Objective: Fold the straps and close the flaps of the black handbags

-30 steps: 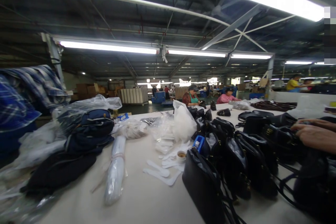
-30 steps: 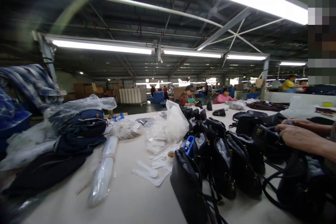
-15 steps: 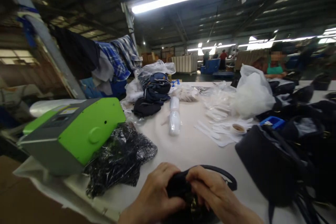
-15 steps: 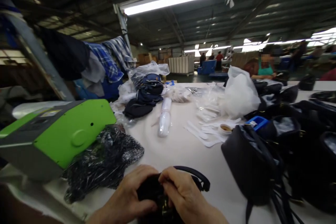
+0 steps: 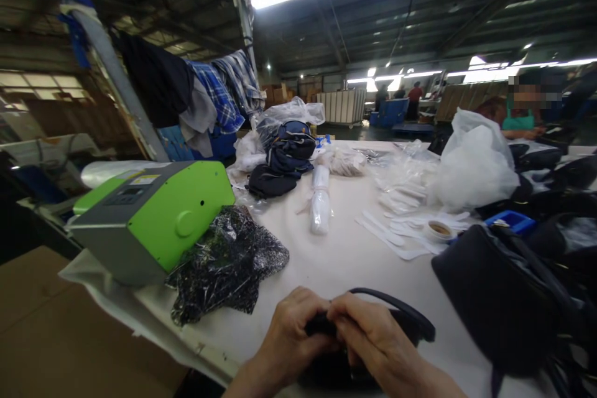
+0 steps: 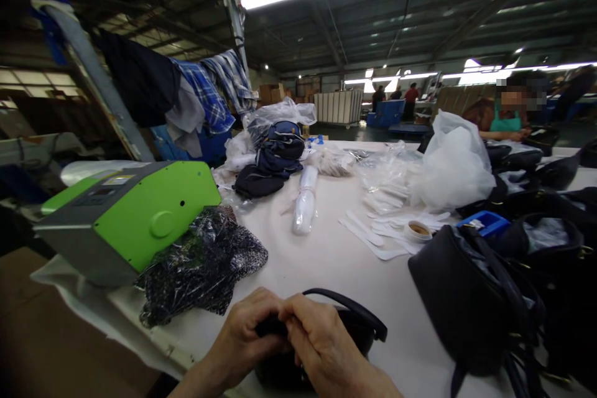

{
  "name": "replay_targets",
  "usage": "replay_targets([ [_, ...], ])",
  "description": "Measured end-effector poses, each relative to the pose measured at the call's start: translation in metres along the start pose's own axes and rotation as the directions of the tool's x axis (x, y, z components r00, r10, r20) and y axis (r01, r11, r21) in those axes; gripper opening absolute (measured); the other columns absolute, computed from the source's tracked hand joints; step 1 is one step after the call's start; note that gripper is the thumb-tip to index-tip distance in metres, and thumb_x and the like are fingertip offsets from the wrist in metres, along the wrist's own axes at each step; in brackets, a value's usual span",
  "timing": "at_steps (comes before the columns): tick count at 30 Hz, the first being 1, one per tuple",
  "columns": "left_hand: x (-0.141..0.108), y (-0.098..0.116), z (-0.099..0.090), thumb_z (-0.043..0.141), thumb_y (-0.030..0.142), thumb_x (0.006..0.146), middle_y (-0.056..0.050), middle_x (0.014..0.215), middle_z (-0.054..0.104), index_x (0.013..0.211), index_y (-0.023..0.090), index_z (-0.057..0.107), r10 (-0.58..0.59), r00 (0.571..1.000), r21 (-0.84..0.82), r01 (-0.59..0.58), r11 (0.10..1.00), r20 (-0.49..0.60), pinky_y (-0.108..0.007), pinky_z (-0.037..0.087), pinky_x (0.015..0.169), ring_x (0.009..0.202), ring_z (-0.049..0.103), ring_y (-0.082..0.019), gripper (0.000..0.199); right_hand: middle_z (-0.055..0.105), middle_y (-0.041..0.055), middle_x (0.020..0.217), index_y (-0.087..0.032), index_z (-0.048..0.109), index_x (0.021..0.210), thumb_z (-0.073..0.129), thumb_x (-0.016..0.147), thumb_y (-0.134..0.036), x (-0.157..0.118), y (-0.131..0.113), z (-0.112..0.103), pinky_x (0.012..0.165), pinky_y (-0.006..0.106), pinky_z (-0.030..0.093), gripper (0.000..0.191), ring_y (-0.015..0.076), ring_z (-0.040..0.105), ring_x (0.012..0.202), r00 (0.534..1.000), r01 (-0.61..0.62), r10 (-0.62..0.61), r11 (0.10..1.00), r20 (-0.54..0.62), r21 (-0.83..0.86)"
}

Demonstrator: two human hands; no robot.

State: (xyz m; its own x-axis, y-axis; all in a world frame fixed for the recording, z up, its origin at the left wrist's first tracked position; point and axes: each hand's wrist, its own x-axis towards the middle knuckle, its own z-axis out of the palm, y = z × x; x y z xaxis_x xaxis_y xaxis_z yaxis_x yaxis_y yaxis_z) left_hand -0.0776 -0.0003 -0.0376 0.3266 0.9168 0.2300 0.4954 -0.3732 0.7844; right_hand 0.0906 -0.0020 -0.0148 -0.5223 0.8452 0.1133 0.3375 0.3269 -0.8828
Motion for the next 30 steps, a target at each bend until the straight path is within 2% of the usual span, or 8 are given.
replay_targets([
  [3,-0.003,-0.001,-0.009,0.076,0.004,0.051,-0.001,0.085,0.066,0.088,0.019,0.066,-0.038,0.999,-0.130,0.033,0.991,-0.038,-0.028,0.041,0.076,0.085,0.058,-0.019,0.041,0.047,-0.0037,0.056,-0.017,0.051,0.084,0.034,0.086,-0.029,0.006,-0.002,0.006,0.048,0.020,0.035,0.021,0.0088,0.045,0.048,1.000,0.026,-0.026,0.999,0.007,-0.018],
  [5,-0.007,-0.003,-0.017,0.078,0.009,0.051,0.000,0.093,0.067,0.100,0.022,0.063,-0.079,0.997,-0.261,0.082,0.962,0.022,-0.027,0.042,0.080,0.089,0.058,-0.019,0.053,0.047,-0.0041,0.056,-0.018,0.052,0.083,0.035,0.086,-0.029,0.008,0.000,0.008,0.047,0.020,0.034,0.020,0.0086,0.044,0.048,1.000,-0.014,0.014,1.000,-0.004,-0.017],
  [8,-0.012,-0.010,-0.025,0.068,0.032,0.069,-0.002,0.097,0.067,0.104,0.021,0.063,-0.080,0.993,-0.436,0.111,0.893,0.088,-0.028,0.042,0.082,0.093,0.058,-0.020,0.037,0.046,-0.0042,0.059,-0.019,0.052,0.085,0.036,0.086,-0.031,0.006,0.005,0.007,0.046,0.019,0.034,0.020,0.0082,0.044,0.049,0.999,-0.054,0.054,0.998,0.008,0.016],
  [10,-0.014,-0.014,-0.024,0.057,0.039,0.079,-0.005,0.099,0.069,0.097,0.018,0.067,-0.119,0.992,-0.521,0.120,0.845,0.036,-0.029,0.042,0.085,0.094,0.058,-0.021,0.029,0.046,-0.0039,0.062,-0.019,0.052,0.086,0.036,0.087,-0.032,0.004,0.008,0.006,0.045,0.018,0.035,0.021,0.0080,0.044,0.049,0.999,-0.029,0.028,0.999,0.017,0.023],
  [16,-0.015,-0.019,-0.009,0.070,0.031,0.069,-0.007,0.093,0.072,0.069,0.014,0.068,-0.313,0.947,-0.753,0.150,0.641,-0.078,-0.028,0.044,0.076,0.085,0.061,-0.019,0.017,0.047,-0.0038,0.059,-0.019,0.055,0.087,0.033,0.089,-0.032,0.002,0.013,0.008,0.047,0.019,0.036,0.025,0.0080,0.045,0.049,0.999,0.046,-0.047,0.997,-0.007,-0.054],
  [20,-0.016,-0.017,-0.006,0.072,0.029,0.066,-0.005,0.092,0.071,0.079,0.017,0.064,-0.344,0.935,-0.804,0.141,0.578,-0.084,-0.028,0.043,0.078,0.086,0.061,-0.017,0.019,0.047,-0.0038,0.058,-0.019,0.056,0.087,0.034,0.089,-0.034,0.003,0.015,0.009,0.045,0.018,0.037,0.026,0.0075,0.045,0.047,0.998,0.045,-0.047,0.998,-0.029,-0.050],
  [25,-0.014,-0.014,-0.019,0.073,0.033,0.061,-0.003,0.088,0.068,0.094,0.016,0.065,-0.380,0.920,-0.728,0.325,0.603,0.096,-0.029,0.039,0.080,0.083,0.057,-0.016,0.038,0.051,-0.0026,0.060,-0.020,0.057,0.089,0.035,0.089,-0.034,0.002,0.015,0.009,0.047,0.017,0.041,0.026,0.0079,0.049,0.048,0.995,0.068,-0.073,0.995,-0.065,-0.076],
  [30,-0.006,-0.013,-0.037,0.070,0.030,0.058,-0.002,0.085,0.069,0.100,0.016,0.067,-0.362,0.885,-0.633,0.463,0.620,0.293,-0.025,0.035,0.067,0.071,0.053,-0.012,0.045,0.056,-0.0013,0.063,-0.021,0.057,0.094,0.033,0.091,-0.029,-0.001,0.014,0.011,0.048,0.019,0.043,0.026,0.0085,0.052,0.048,0.979,0.156,-0.180,0.964,-0.100,-0.214],
])
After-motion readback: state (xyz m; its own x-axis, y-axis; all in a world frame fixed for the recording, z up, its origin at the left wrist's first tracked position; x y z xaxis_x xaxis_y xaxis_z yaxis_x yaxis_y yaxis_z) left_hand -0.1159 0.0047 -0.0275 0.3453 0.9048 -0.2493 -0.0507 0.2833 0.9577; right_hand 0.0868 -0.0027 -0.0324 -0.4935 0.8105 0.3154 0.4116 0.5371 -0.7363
